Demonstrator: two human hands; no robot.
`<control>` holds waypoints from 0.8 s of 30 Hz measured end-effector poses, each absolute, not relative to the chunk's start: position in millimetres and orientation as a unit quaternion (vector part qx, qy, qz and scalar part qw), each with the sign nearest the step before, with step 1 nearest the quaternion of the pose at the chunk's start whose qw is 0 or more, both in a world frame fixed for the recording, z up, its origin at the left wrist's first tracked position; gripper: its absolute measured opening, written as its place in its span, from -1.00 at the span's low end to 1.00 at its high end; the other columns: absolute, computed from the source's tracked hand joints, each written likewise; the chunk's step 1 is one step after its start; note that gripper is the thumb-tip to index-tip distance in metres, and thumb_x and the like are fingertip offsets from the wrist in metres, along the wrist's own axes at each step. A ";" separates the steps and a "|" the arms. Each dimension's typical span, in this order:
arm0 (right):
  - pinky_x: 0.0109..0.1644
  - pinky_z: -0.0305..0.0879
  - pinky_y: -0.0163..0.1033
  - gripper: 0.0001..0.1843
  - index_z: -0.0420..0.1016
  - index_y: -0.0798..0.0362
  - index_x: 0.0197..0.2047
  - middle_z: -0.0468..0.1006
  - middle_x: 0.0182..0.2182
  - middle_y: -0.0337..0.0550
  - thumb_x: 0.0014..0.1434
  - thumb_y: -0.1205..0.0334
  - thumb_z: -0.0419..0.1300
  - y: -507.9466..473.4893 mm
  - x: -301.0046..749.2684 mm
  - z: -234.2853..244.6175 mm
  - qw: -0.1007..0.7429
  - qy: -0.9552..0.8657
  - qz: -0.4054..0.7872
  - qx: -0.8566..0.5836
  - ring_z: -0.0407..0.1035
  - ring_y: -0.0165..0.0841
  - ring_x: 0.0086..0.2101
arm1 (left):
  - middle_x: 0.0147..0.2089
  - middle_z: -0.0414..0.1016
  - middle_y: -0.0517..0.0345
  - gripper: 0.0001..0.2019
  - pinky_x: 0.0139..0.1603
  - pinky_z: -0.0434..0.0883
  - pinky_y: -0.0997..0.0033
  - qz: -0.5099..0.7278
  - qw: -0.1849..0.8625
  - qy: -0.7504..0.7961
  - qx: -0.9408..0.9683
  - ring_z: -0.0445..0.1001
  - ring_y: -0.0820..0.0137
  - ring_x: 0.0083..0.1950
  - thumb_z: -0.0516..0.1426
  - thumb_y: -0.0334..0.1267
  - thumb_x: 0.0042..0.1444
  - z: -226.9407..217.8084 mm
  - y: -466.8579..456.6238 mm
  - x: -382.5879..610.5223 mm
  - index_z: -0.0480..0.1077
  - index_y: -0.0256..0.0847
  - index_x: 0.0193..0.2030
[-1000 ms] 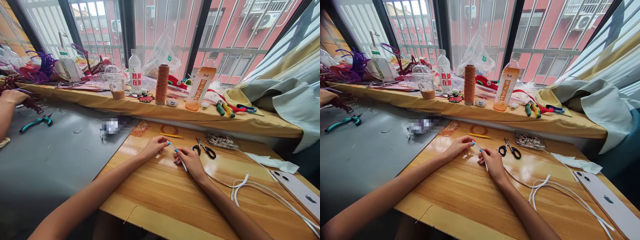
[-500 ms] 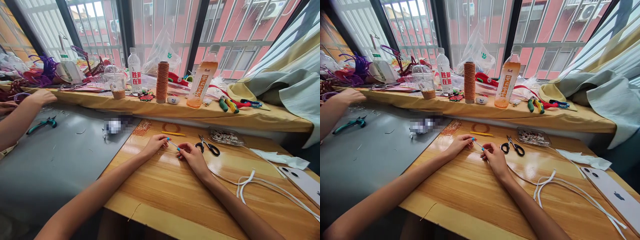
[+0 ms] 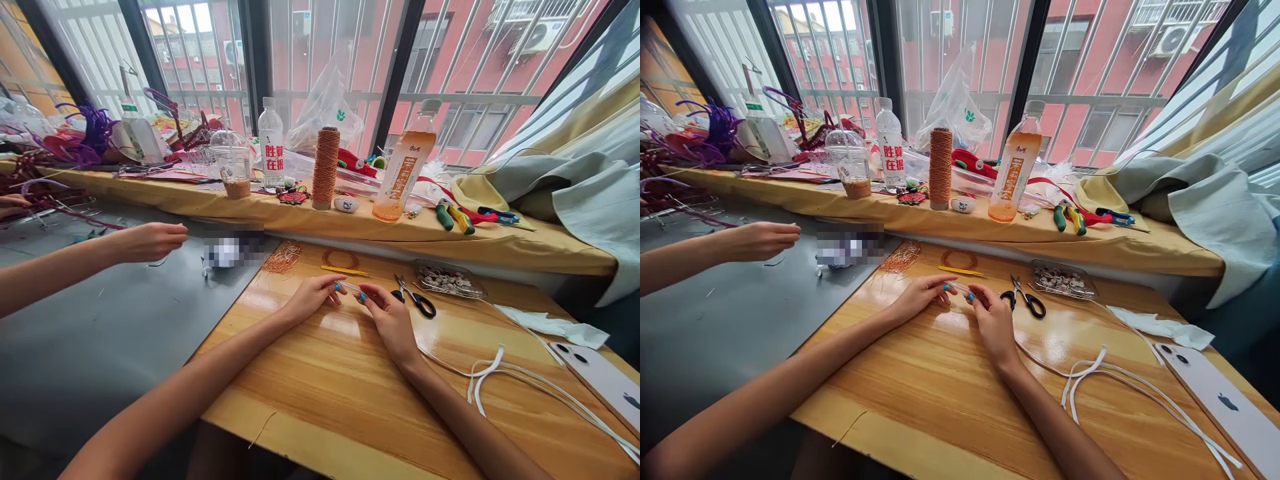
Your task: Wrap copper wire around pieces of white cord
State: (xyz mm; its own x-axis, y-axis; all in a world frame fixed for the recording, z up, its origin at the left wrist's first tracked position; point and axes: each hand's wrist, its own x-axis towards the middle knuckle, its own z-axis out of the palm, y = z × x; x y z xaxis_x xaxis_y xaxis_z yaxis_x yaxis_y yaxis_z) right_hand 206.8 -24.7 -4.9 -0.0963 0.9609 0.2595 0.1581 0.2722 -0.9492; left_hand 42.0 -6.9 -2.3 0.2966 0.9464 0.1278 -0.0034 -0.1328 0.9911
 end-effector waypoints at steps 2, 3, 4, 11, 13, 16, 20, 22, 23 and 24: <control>-0.05 0.24 -0.15 -0.75 0.37 0.07 -0.21 0.46 -0.22 -0.09 -0.01 0.23 0.07 -24.7 207.1 -5.3 0.495 -0.636 0.388 -0.448 0.36 -0.32 -0.21 | -0.30 0.45 0.07 -0.65 -0.39 0.34 0.53 0.438 0.534 0.385 0.612 0.39 0.56 -0.47 0.02 -0.26 0.01 -3.7 -6.7 42.1 0.28 -0.30 -0.04; -0.05 0.23 -0.14 -0.75 0.38 0.06 -0.21 0.46 -0.22 -0.09 0.00 0.24 0.07 -24.6 207.3 -5.6 0.492 -0.643 0.378 -0.448 0.35 -0.32 -0.21 | -0.30 0.45 0.08 -0.63 -0.38 0.34 0.53 0.434 0.533 0.385 0.616 0.39 0.56 -0.46 0.02 -0.25 0.01 -4.5 -6.4 42.0 0.26 -0.29 -0.02; -0.04 0.22 -0.14 -0.76 0.39 0.06 -0.21 0.46 -0.23 -0.10 0.00 0.25 0.06 -24.5 207.5 -5.9 0.490 -0.649 0.370 -0.449 0.35 -0.32 -0.21 | -0.31 0.45 0.08 -0.62 -0.37 0.34 0.52 0.431 0.532 0.386 0.618 0.38 0.56 -0.46 0.01 -0.25 0.02 -5.3 -6.0 41.8 0.25 -0.29 0.00; -0.03 0.20 -0.16 -0.75 0.39 0.03 -0.19 0.46 -0.22 -0.15 0.04 0.28 0.00 -27.1 206.6 -4.6 0.481 -0.664 0.362 -0.444 0.34 -0.35 -0.20 | -0.55 0.36 0.22 -0.78 -0.51 0.26 0.61 0.423 0.457 0.408 0.667 0.28 0.60 -0.57 -0.02 -0.26 0.03 -10.0 -1.4 38.1 0.37 -0.31 -0.26; -0.03 0.20 -0.16 -0.74 0.38 0.04 -0.18 0.46 -0.21 -0.14 0.03 0.28 0.01 -27.8 205.8 -3.6 0.481 -0.662 0.367 -0.442 0.34 -0.36 -0.19 | -0.55 0.36 0.22 -0.81 -0.53 0.24 0.61 0.419 0.447 0.409 0.676 0.27 0.59 -0.58 -0.01 -0.25 0.02 -9.6 -1.6 37.5 0.36 -0.31 -0.37; -0.13 0.26 -0.22 -0.72 0.36 0.07 -0.18 0.44 -0.21 -0.11 0.01 0.23 0.05 -28.2 204.7 -1.9 0.481 -0.649 0.377 -0.453 0.35 -0.37 -0.25 | -0.52 0.37 0.21 -0.80 -0.55 0.22 0.61 0.420 0.445 0.414 0.674 0.26 0.59 -0.59 -0.01 -0.21 0.01 -7.9 -2.8 37.4 0.33 -0.30 -0.40; -0.50 0.21 -0.35 -0.67 0.35 0.11 -0.23 0.42 -0.46 -0.18 -0.02 0.08 0.07 -27.8 204.0 0.4 0.446 -0.638 0.410 -0.475 0.28 -0.48 -0.56 | -0.61 0.28 0.26 -0.78 -0.58 0.17 0.62 0.430 0.418 0.436 0.671 0.21 0.59 -0.61 0.01 -0.17 -0.01 -6.9 -3.1 36.4 0.33 -0.30 -0.44; -0.59 0.12 -0.38 -0.65 0.35 0.12 -0.26 0.36 -0.54 -0.24 -0.03 0.03 0.06 -27.1 203.8 1.0 0.441 -0.634 0.437 -0.461 0.19 -0.52 -0.64 | -0.66 0.23 0.28 -0.79 -0.60 0.15 0.62 0.437 0.412 0.449 0.662 0.20 0.58 -0.62 0.04 -0.16 -0.03 -7.3 -2.6 35.4 0.32 -0.30 -0.40; -0.60 0.10 -0.39 -0.64 0.35 0.12 -0.28 0.35 -0.55 -0.25 -0.04 0.01 0.07 -26.7 203.7 1.2 0.442 -0.631 0.447 -0.455 0.17 -0.53 -0.65 | -0.66 0.22 0.29 -0.79 -0.61 0.14 0.62 0.444 0.413 0.451 0.655 0.20 0.58 -0.62 0.05 -0.16 -0.04 -7.5 -2.3 35.0 0.32 -0.29 -0.38; -0.60 0.09 -0.39 -0.64 0.36 0.12 -0.30 0.34 -0.55 -0.26 -0.05 0.00 0.08 -26.2 203.6 1.3 0.443 -0.629 0.453 -0.451 0.16 -0.54 -0.65 | -0.66 0.22 0.30 -0.78 -0.62 0.14 0.62 0.452 0.417 0.450 0.648 0.20 0.58 -0.62 0.06 -0.16 -0.05 -7.6 -2.2 34.7 0.31 -0.29 -0.36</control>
